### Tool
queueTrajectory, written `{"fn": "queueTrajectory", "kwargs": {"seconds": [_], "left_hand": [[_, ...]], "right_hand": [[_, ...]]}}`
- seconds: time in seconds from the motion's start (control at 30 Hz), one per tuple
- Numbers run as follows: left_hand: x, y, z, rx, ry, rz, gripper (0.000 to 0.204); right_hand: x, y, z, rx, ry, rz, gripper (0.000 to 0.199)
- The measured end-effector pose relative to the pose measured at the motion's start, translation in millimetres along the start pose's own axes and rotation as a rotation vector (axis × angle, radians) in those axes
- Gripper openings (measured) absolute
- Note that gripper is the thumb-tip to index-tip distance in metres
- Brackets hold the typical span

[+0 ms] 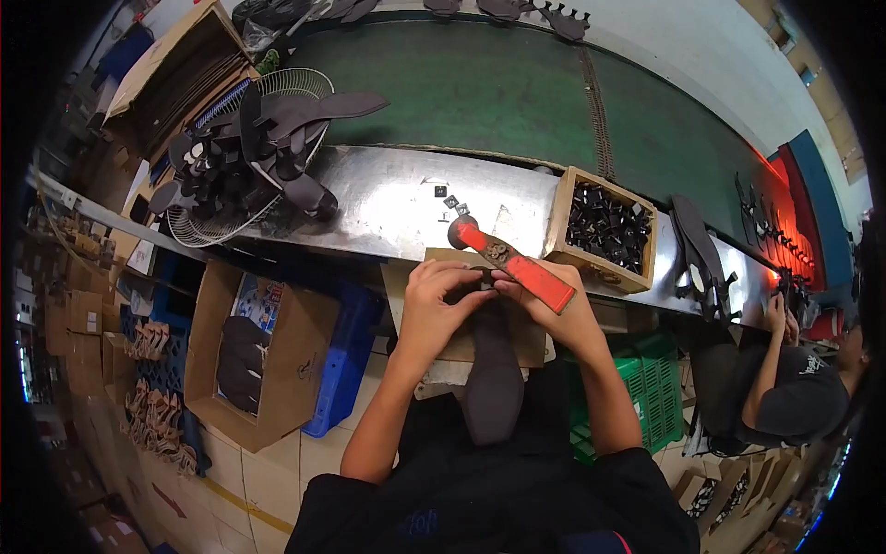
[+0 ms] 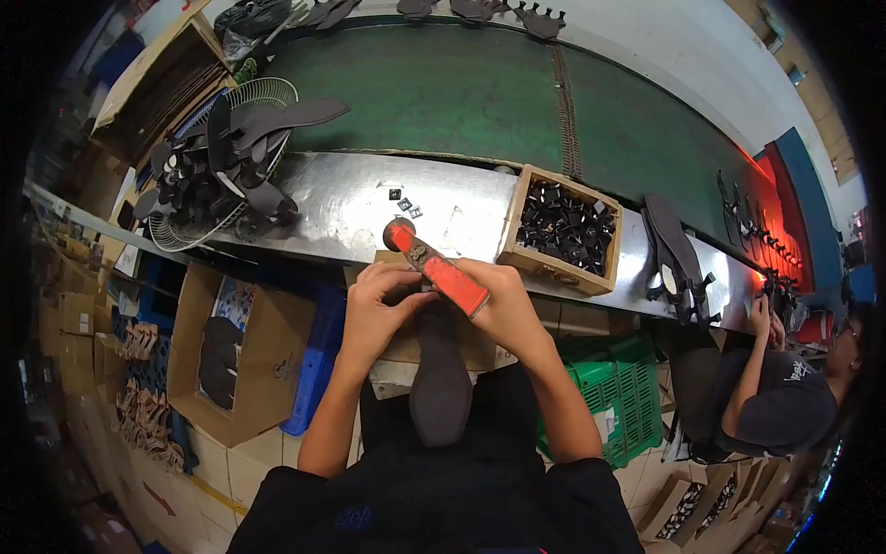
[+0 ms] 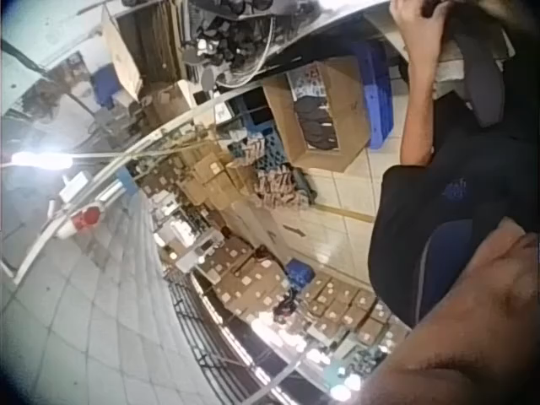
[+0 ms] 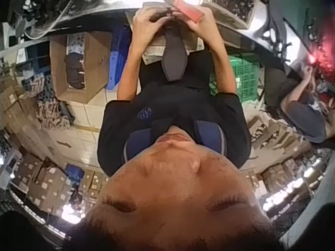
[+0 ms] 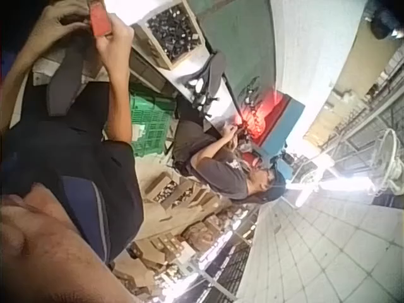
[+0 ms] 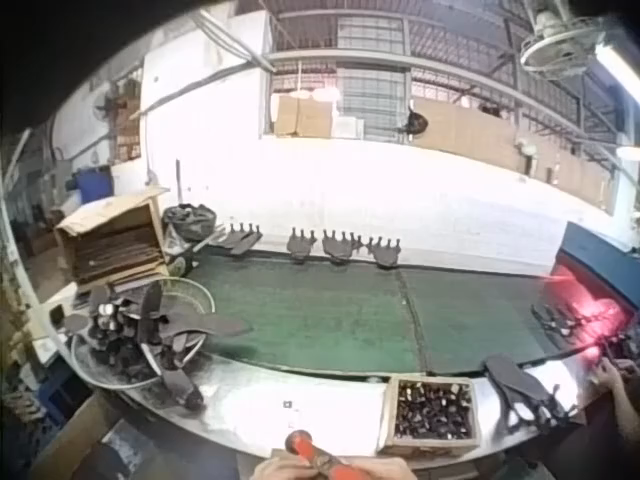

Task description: Manually assemble and hammer components of a shoe sole.

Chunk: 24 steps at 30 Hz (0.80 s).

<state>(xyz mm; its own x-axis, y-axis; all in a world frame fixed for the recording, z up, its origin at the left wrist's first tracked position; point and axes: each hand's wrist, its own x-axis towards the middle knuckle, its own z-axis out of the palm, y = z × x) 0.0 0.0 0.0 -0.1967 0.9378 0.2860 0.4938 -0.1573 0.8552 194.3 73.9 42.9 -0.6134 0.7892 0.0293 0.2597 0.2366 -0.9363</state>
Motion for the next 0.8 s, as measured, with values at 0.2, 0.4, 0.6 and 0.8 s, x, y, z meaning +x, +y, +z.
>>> {"fn": "queueTrajectory", "kwargs": {"seconds": [0.2,0.4,0.6,0.8], "left_hand": [[5.8,8.9,-9.6,-0.092,-0.036,0.039,0.031],[6.2,7.5,-8.2,-0.247,-0.144,-0.092,0.030],[1.2,7.0,-4.6,-0.404,-0.134,-0.210,0.028],[3.8,14.6,-6.2,-0.445,-0.158,-0.188,0.021]], "right_hand": [[2.6,-22.8,0.6,-0.210,0.036,-0.283,0.018],[-8.3,-20.1,-6.7,-0.338,-0.025,-0.236,0.024],[-61.8,-80.0,0.9,0.287,0.166,0.063,0.049],[-84.1,-67.6,12.1,-0.365,0.161,-0.267,0.056]]}}
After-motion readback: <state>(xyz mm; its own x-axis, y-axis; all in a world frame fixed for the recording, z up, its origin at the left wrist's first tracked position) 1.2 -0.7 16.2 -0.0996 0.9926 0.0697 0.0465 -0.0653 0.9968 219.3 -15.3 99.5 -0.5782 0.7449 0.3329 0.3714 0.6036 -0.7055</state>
